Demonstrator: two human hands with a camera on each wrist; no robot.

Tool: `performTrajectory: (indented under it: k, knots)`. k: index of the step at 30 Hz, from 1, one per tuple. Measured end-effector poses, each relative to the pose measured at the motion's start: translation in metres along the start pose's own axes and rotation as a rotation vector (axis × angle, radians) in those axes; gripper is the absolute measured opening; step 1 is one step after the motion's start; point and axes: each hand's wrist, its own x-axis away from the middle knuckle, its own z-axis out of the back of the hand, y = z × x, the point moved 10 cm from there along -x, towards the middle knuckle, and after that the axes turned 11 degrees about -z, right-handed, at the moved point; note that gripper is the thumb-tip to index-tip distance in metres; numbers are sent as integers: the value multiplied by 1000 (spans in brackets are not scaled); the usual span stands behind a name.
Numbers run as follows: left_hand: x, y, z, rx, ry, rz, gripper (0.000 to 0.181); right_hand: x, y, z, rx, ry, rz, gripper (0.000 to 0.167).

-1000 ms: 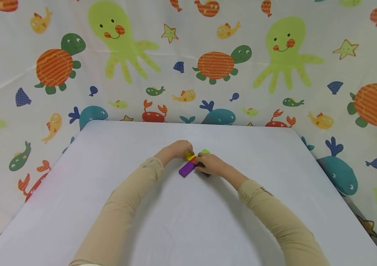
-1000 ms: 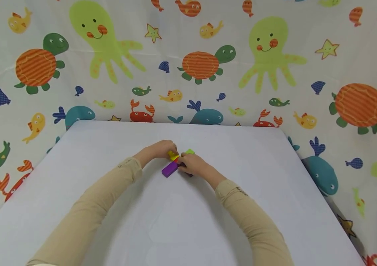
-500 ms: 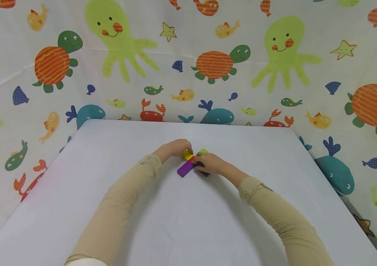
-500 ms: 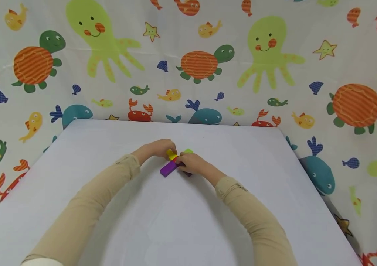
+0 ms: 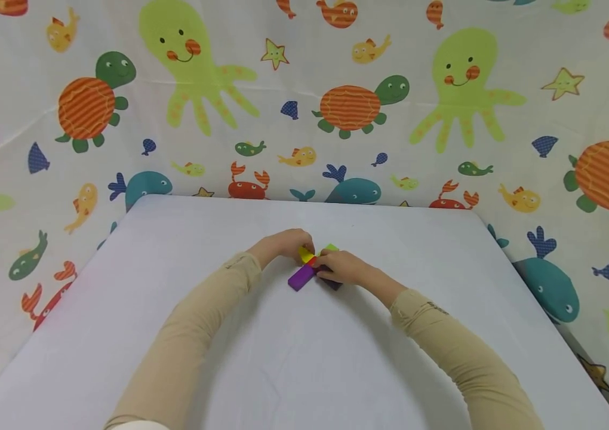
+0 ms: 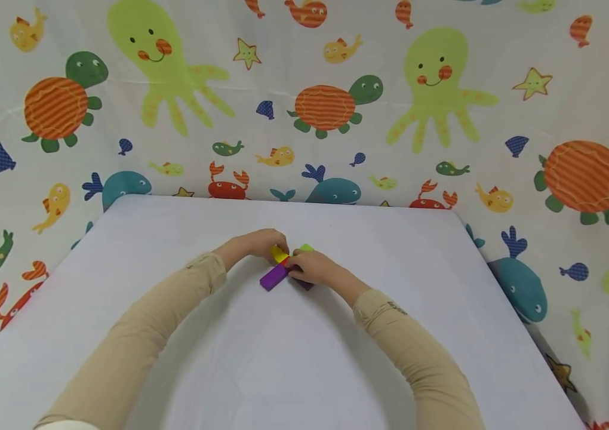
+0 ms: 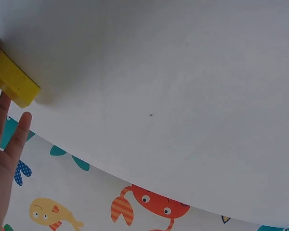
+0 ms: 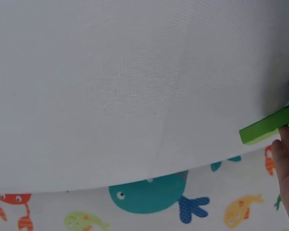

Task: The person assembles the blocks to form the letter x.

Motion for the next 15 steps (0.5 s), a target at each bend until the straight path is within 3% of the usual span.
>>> performTrajectory:
  k: [6, 15]
  knots:
    - [-1, 1, -1, 21, -8, -25, 46, -1, 1, 2, -2, 22, -4, 27]
    - [0, -7, -3, 84, -45, 29, 57, -2, -3, 7, 29, 94, 43, 23]
